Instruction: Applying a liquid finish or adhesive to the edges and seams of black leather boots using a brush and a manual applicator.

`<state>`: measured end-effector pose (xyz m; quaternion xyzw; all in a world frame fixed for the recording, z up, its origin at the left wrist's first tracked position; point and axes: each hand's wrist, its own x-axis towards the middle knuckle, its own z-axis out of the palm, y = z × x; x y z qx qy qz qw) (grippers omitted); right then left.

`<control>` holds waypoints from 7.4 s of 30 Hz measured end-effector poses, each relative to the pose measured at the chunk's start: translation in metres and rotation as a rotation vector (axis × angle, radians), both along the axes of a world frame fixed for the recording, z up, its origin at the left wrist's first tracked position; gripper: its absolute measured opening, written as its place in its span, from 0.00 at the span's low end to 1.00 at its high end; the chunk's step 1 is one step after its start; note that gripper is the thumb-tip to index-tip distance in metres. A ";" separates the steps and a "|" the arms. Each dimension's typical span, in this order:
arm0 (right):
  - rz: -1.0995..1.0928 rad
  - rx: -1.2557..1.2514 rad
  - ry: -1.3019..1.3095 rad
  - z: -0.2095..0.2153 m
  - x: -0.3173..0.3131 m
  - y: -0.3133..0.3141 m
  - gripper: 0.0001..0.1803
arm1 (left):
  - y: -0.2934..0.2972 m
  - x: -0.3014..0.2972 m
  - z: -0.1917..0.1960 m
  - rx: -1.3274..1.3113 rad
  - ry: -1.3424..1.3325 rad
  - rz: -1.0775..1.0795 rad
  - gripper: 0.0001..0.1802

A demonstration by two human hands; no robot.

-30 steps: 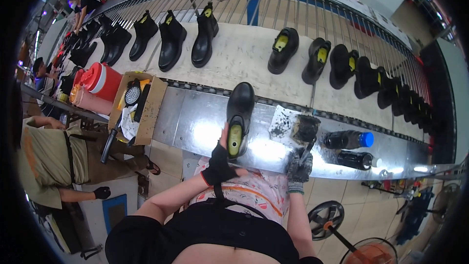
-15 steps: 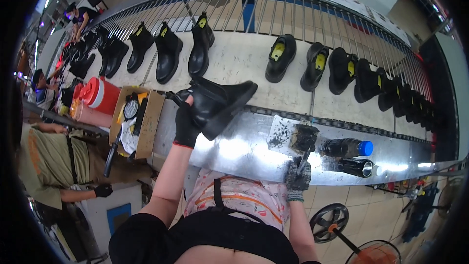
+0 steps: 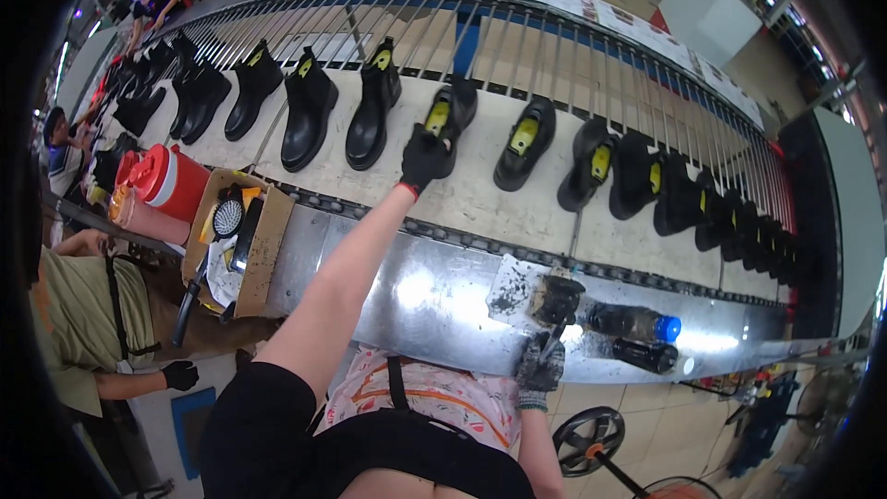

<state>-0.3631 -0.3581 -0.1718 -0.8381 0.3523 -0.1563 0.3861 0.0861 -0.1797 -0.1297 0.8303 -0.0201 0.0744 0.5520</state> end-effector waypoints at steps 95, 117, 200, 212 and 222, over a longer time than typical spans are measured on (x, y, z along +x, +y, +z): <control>1.000 -0.520 -0.171 0.284 0.116 0.072 0.18 | 0.108 -0.192 0.185 -0.860 0.059 -1.083 0.42; 1.039 -0.359 -0.294 0.205 0.147 0.100 0.08 | 0.140 -0.170 0.158 -1.217 0.102 -0.814 0.38; 0.621 0.270 -0.116 0.154 0.079 0.072 0.29 | 0.153 -0.335 0.103 -0.250 0.438 -0.252 0.48; 0.721 0.171 -0.046 0.162 0.049 0.067 0.25 | 0.134 -0.336 0.097 -0.526 0.663 -0.403 0.37; 0.870 0.229 0.035 0.204 0.026 0.048 0.27 | 0.116 -0.336 0.111 -0.714 0.771 -0.339 0.32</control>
